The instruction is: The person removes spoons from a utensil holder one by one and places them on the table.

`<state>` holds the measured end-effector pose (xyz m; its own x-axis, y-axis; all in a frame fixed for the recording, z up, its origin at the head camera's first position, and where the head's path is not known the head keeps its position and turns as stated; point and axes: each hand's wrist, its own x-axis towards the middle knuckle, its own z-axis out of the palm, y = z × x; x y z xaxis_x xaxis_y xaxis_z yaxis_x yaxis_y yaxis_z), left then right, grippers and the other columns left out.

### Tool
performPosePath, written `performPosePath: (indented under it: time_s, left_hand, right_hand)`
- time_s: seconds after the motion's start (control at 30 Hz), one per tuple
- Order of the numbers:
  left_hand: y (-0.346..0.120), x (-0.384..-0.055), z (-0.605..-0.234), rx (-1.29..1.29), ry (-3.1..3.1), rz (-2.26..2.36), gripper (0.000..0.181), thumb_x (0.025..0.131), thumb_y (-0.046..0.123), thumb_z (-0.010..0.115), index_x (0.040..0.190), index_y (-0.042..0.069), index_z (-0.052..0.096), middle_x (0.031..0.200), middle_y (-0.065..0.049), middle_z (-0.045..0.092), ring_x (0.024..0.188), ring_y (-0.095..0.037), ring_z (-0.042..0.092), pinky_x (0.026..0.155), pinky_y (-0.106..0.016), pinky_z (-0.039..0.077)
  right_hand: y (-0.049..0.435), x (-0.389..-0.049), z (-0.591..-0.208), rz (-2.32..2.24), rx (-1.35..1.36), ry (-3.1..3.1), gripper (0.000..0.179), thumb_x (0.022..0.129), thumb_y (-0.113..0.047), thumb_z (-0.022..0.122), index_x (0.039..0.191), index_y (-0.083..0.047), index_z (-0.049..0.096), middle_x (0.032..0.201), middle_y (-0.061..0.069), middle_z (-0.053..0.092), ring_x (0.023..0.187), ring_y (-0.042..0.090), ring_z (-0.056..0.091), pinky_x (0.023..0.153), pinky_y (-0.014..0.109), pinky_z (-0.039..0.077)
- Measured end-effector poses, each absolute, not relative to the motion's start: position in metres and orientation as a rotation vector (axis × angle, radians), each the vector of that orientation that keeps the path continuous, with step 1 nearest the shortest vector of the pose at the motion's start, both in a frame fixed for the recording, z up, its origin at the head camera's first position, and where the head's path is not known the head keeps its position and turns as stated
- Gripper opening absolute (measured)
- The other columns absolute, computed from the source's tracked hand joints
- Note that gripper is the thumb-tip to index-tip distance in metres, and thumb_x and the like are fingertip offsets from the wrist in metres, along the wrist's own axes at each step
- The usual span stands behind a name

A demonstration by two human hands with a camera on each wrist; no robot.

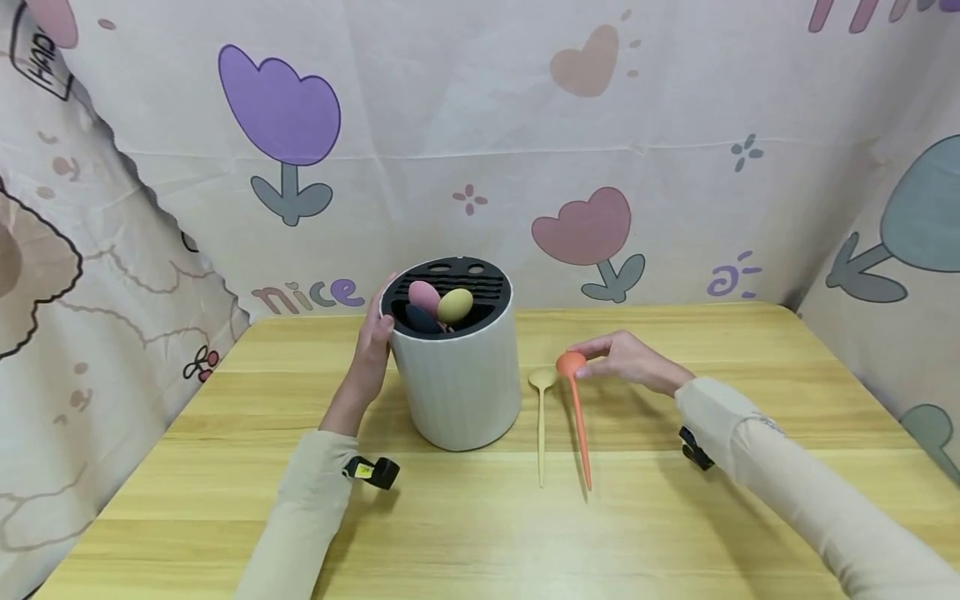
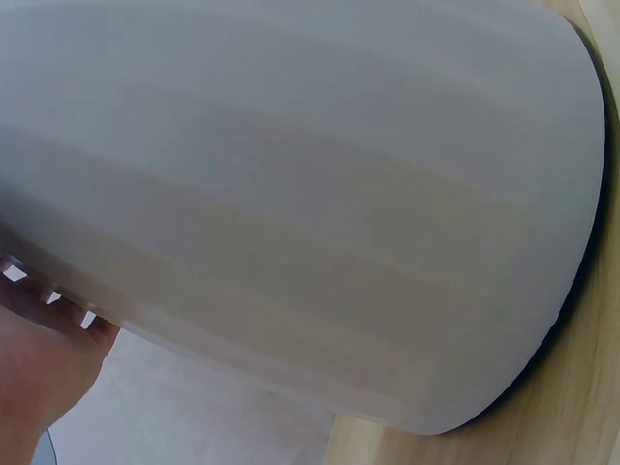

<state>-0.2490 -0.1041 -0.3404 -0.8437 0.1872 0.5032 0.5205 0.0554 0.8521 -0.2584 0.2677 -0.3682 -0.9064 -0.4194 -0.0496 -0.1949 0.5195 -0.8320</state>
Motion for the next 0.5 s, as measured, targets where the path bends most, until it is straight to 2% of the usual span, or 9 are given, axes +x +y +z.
performPosePath:
  time_s: [0.2, 0.37, 0.5]
  left_hand:
    - [-0.105, -0.25, -0.34, -0.717, -2.081, -1.854, 0.095, 0.086, 0.064, 0.044, 0.152, 0.002, 0.019, 0.158, -0.016, 0.019, 0.142, -0.028, 0.021, 0.113, -0.051, 0.02]
    - [-0.104, -0.25, -0.341, -0.704, -2.091, -1.851, 0.102, 0.084, 0.072, 0.045, 0.153, 0.002, 0.018, 0.158, -0.015, 0.018, 0.143, -0.028, 0.019, 0.113, -0.052, 0.019]
    - [-0.104, -0.249, -0.341, -0.702, -2.088, -1.858, 0.1, 0.084, 0.071, 0.045, 0.153, 0.003, 0.018, 0.158, -0.015, 0.018, 0.143, -0.028, 0.019, 0.114, -0.051, 0.019]
  right_hand:
    - [0.265, -0.26, -0.378, -1.34, -0.526, 2.498, 0.053, 0.083, -0.021, 0.076, 0.127, 0.004, 0.06, 0.127, 0.018, 0.06, 0.125, 0.038, 0.048, 0.106, 0.054, 0.032]
    - [0.263, -0.26, -0.388, -1.311, -0.487, 2.495, 0.052, 0.082, -0.02, 0.077, 0.126, 0.004, 0.062, 0.12, 0.015, 0.065, 0.119, 0.033, 0.054, 0.102, 0.049, 0.039]
    - [0.262, -0.26, -0.391, -1.293, -0.467, 2.507, 0.053, 0.082, -0.02, 0.077, 0.126, 0.004, 0.061, 0.117, 0.014, 0.067, 0.116, 0.031, 0.056, 0.099, 0.045, 0.042]
